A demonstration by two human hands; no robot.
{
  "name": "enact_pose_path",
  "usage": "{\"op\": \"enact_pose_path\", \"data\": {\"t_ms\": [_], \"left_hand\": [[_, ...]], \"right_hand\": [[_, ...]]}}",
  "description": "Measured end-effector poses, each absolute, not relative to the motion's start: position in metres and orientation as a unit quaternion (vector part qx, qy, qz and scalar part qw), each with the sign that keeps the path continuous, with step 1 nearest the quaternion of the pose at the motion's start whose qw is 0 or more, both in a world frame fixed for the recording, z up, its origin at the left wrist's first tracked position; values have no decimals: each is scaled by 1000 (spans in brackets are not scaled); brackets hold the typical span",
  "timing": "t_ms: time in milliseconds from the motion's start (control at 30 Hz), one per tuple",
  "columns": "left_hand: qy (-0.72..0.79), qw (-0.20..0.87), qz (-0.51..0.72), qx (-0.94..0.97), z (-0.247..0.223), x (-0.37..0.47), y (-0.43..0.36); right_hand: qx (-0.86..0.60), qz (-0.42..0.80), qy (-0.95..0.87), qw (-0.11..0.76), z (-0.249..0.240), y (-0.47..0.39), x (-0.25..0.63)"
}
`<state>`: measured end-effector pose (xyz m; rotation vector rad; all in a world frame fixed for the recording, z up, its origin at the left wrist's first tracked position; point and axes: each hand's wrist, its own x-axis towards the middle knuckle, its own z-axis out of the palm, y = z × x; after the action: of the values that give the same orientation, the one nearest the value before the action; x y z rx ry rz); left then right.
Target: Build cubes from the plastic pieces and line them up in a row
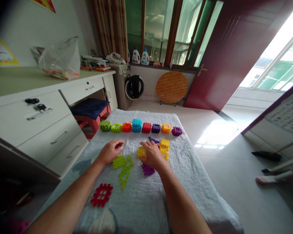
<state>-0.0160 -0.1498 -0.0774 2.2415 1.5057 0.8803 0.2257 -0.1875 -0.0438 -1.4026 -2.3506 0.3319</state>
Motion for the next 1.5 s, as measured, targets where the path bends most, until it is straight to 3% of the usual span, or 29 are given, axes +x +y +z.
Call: {"op": "enact_pose_path", "data": {"t_ms": [133,367,533,800,1000,1133,1267,1500], "left_hand": [[524,155,303,781,-76,-16,-149],[517,164,311,780,-75,-16,-149],[517,160,314,780,-76,-16,-148],[515,160,316,781,-78,-16,-147],[513,161,312,783,-79,-16,-147],[517,163,310,781,-78,-16,-147],[521,170,310,777,-74,-14,-149],[517,165,314,779,-74,-15,-149]], "right_hand": [[-539,122,-786,277,-42,-182,247],[-536,157,-780,284,-50,-178,259],[-614,81,-707,341,-57,-164,285],[-713,75,-656,238,-77,-155,317],[-693,86,-680,223,-77,-155,318],[-690,69,-672,262,-70,-156,316],[-621,80,-715,311,-50,-168,288],[-530,128,-813,203,-42,-191,237]]}}
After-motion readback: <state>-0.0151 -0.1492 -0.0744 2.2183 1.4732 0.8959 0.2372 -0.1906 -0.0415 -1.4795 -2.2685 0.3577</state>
